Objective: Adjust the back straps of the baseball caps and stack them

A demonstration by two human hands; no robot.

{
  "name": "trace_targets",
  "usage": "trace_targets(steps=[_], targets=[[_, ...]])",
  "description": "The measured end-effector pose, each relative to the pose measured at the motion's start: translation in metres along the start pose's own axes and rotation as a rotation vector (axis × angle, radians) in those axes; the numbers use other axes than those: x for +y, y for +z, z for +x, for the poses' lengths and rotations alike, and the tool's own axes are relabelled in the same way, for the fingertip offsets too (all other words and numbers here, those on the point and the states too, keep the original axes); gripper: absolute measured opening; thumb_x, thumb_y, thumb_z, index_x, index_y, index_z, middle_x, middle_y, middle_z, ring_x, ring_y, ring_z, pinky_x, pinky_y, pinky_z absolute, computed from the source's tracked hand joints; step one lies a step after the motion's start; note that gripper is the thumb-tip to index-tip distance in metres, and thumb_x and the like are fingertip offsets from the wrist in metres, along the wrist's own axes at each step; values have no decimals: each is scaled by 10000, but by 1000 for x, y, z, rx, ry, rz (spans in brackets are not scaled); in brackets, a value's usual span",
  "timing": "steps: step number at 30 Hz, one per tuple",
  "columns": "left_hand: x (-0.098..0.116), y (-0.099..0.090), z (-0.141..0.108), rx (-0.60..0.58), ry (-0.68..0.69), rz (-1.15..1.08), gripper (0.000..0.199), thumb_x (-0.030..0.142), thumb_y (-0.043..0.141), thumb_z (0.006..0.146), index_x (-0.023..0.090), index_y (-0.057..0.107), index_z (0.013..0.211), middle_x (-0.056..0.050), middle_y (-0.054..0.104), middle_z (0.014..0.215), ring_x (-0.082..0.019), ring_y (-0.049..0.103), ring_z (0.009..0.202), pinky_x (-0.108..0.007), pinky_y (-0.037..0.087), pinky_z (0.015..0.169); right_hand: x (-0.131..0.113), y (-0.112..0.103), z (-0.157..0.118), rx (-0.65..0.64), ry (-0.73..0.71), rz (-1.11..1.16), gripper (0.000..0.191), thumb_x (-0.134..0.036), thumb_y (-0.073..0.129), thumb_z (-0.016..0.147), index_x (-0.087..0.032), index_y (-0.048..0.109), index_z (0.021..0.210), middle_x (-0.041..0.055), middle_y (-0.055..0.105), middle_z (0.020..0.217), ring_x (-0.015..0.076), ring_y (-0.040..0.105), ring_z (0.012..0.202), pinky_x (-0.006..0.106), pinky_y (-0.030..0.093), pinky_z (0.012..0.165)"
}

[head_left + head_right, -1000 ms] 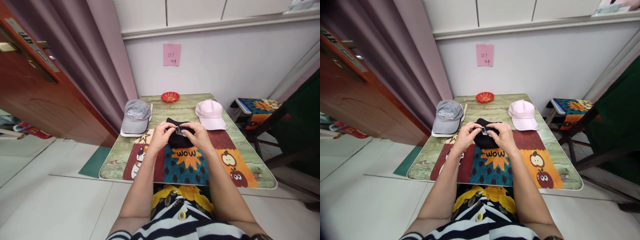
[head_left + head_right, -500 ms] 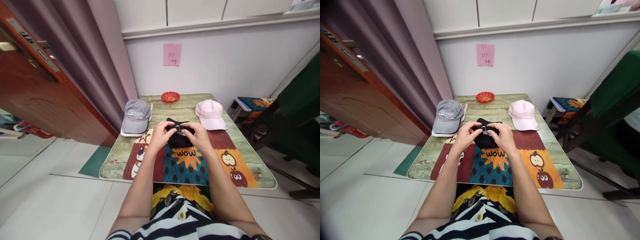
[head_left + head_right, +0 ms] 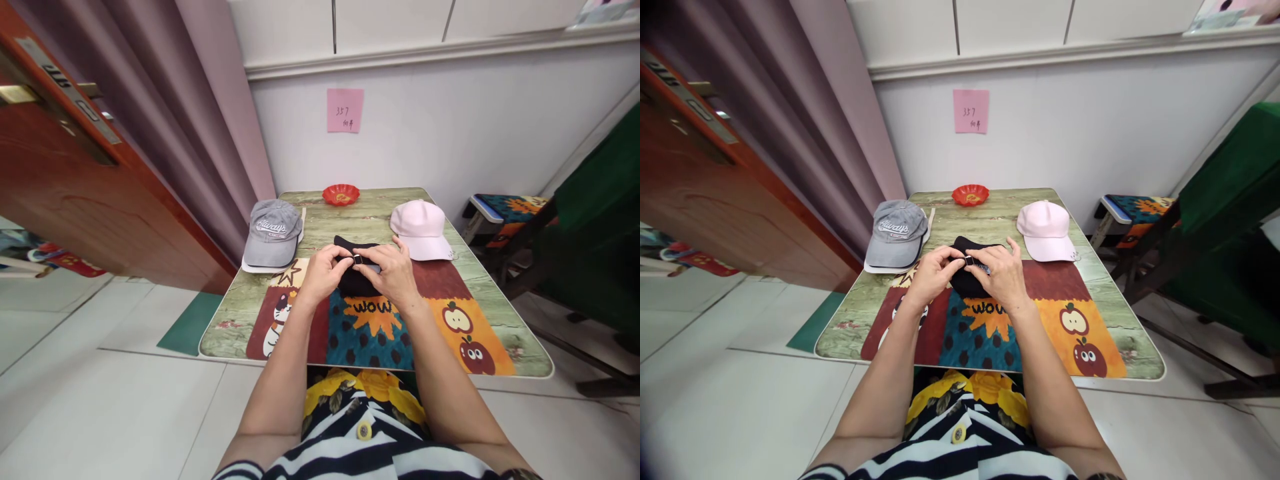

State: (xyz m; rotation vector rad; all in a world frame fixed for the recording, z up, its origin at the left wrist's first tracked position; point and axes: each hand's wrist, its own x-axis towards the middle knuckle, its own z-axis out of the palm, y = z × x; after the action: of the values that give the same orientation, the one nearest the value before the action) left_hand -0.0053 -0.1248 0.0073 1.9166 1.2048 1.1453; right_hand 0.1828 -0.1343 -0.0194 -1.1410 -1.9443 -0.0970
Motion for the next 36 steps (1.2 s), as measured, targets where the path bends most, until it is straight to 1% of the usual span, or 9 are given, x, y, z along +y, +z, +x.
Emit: trace_targets(steps=[2, 5, 13, 21, 24, 27, 30, 33, 36], targets=[[0, 0, 0, -13, -2, 4, 120, 274, 642, 856, 189, 726, 854, -27, 664, 848, -137, 553, 672, -266, 419, 626, -1, -2, 1, -17, -22, 14, 262, -387, 643, 972, -322, 715, 1215, 26, 789, 1098, 231, 709, 1027, 525, 271, 1183], [-1, 0, 0, -7, -8, 12, 123, 281, 646, 851, 187, 725, 856, -26, 672, 853, -128, 542, 645, -261, 408, 606, -3, -2, 2, -18, -27, 32, 203, -383, 642, 973, -319, 739, 1141, 12, 796, 1084, 223, 717, 1010, 518, 258, 1193], [-6, 4, 0, 31, -17, 13, 95, 248, 634, 835, 189, 709, 844, -42, 683, 893, -166, 618, 785, -271, 471, 697, -4, 5, 0, 30, 35, 55, 179, -402, 689, 941, -291, 754, 1066, 21, 808, 1037, 223, 741, 935, 512, 309, 1171], [-10, 5, 2, 27, -38, 4, 106, 254, 641, 830, 186, 721, 835, -26, 666, 819, -134, 556, 663, -249, 436, 612, -3, 9, -2, 16, 98, 101, 206, -439, 692, 926, -287, 746, 1053, 36, 805, 1032, 245, 742, 960, 536, 325, 1164], [-10, -2, 2, 18, -78, -10, 154, 323, 677, 833, 186, 742, 859, -17, 676, 786, -109, 487, 565, -243, 397, 541, 10, 2, -4, -54, 120, 190, 453, -451, 739, 880, -286, 654, 1294, 49, 781, 1139, 265, 714, 1089, 563, 328, 1167], [-13, -12, 4, 31, -106, -22, 277, 409, 714, 828, 190, 767, 988, -40, 714, 905, -89, 462, 529, -241, 399, 509, 28, -11, -7, -75, 190, 273, 735, -487, 801, 804, -254, 535, 1449, 78, 755, 1203, 291, 685, 1153, 547, 422, 1102], [-18, -19, 5, 60, -99, -56, 316, 423, 729, 823, 195, 766, 1038, -69, 705, 1078, -73, 498, 544, -235, 447, 529, 41, -21, -11, -90, 223, 317, 527, -501, 763, 832, -250, 672, 1286, 88, 753, 1203, 291, 687, 1133, 492, 499, 1025], [-22, -22, 6, 43, -108, -130, 282, 405, 712, 833, 187, 758, 1005, -78, 682, 1099, -80, 568, 568, -225, 448, 501, 44, -25, -15, -104, 230, 367, 325, -486, 688, 897, -250, 753, 1110, 76, 771, 1144, 276, 700, 1084, 457, 523, 988], [-24, -24, 8, 51, -111, -152, 256, 390, 663, 864, 179, 747, 982, -73, 675, 1078, -68, 555, 529, -219, 407, 451, 42, -24, -17, -90, 290, 463, 337, -484, 541, 993, -247, 770, 1059, 70, 778, 1108, 260, 707, 1068, 430, 532, 967]])
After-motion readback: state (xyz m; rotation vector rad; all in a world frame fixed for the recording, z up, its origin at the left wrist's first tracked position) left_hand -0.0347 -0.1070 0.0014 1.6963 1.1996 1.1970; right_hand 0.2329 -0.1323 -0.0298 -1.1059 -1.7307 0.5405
